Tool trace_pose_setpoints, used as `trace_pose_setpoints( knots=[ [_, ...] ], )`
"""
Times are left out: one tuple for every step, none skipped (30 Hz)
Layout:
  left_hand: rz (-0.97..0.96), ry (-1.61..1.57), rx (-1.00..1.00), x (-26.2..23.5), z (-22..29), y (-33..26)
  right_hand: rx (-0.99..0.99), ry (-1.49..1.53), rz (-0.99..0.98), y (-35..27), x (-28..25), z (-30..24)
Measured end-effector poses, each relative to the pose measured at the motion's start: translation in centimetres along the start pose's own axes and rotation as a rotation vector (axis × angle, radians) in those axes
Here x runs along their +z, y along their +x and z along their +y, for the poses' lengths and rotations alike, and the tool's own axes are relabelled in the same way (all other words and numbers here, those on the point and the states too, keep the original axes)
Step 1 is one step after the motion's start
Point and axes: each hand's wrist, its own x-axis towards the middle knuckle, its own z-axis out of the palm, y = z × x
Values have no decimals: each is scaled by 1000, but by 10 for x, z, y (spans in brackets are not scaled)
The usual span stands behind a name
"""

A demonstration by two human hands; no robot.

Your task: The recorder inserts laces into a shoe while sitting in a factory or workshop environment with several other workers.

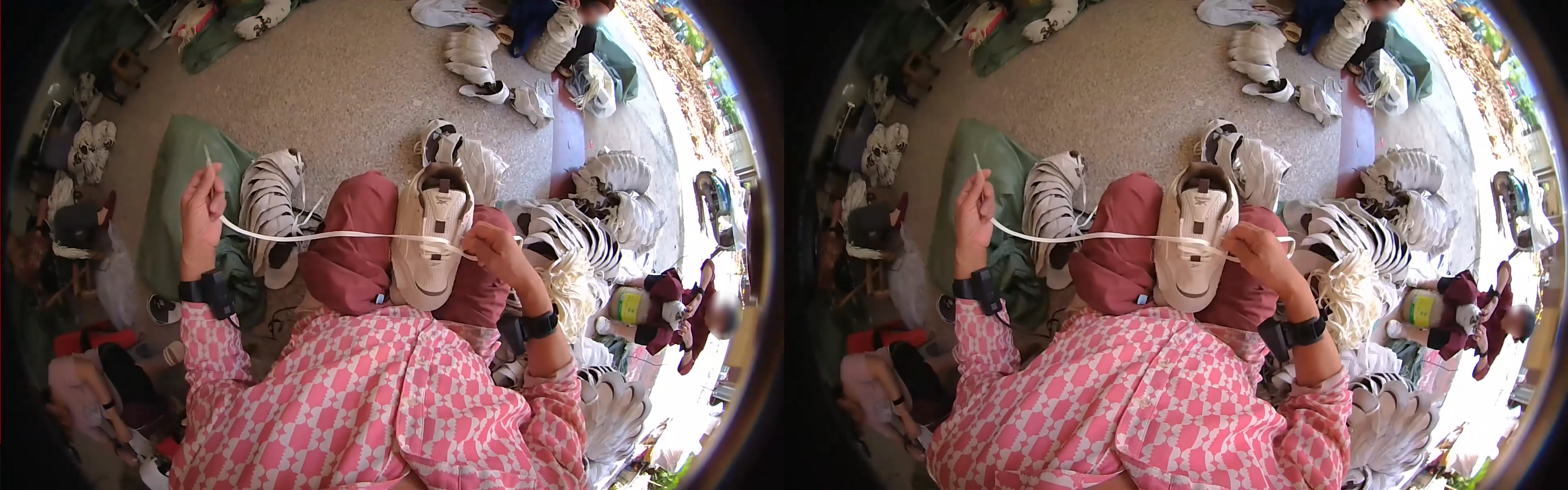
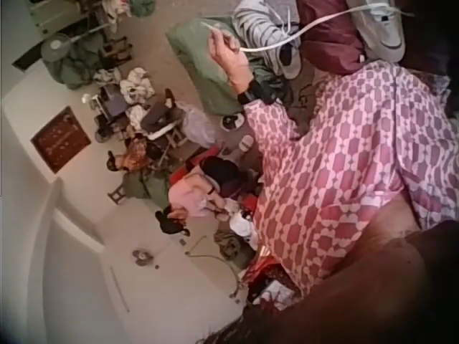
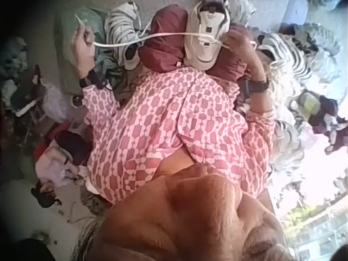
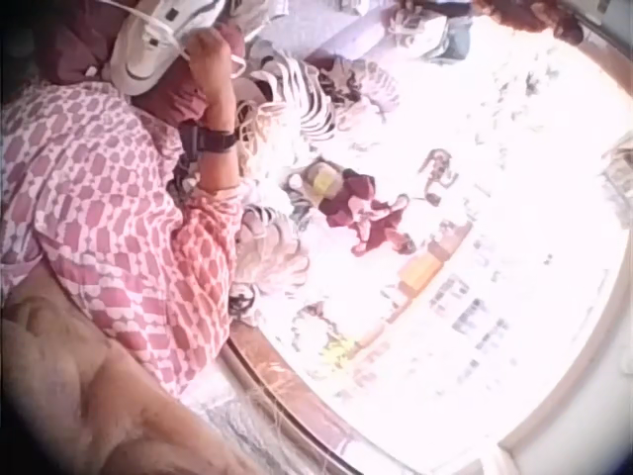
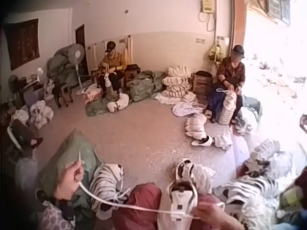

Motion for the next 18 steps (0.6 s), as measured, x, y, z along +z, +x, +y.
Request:
trace_pose_setpoints(
  knots=[
    [-93, 56, -19, 15, -5, -3, -133, -154, 39, 2, 2, -2],
    [-152, 109, -50, 30, -11, -7, -278, -302, 86, 5, 3, -5],
    [-200, 165, -87, 46, -18, -11, -242, -327, 59, 6, 3, -8],
    [-278, 271, -88, 63, -26, -14, -218, -348, 41, 8, 2, -13],
    [-342, 379, -87, 81, -37, -18, -156, -369, 18, 9, 0, -18],
    [-421, 422, -2, 101, -53, -26, -144, -433, 61, 9, -1, -24],
    [-506, 458, 113, 121, -68, -34, -92, -495, 97, 8, -3, -30],
    [-588, 569, 150, 133, -77, -41, -40, -557, 133, 7, -6, -36],
    [-686, 642, 232, 142, -85, -48, -61, -539, 135, 7, -10, -41],
    [-758, 704, 272, 152, -94, -52, -80, -520, 138, 7, -13, -44],
    [-838, 730, 327, 160, -101, -56, -97, -500, 144, 8, -15, -46],
    [-858, 778, 384, 165, -108, -60, -184, -507, 91, 11, -16, -46],
    [-875, 823, 435, 170, -114, -64, -171, -523, 35, 16, -17, -45],
    [-895, 891, 468, 171, -118, -67, -207, -516, -13, 20, -18, -41],
    [-903, 885, 497, 172, -120, -68, -223, -511, -66, 24, -19, -37],
    [-913, 902, 508, 171, -122, -69, -279, -499, -63, 28, -19, -32],
    [-919, 931, 517, 170, -122, -71, -315, -488, -64, 31, -19, -26],
    [-914, 931, 521, 170, -123, -72, -332, -491, -68, 33, -20, -21]
  ],
)
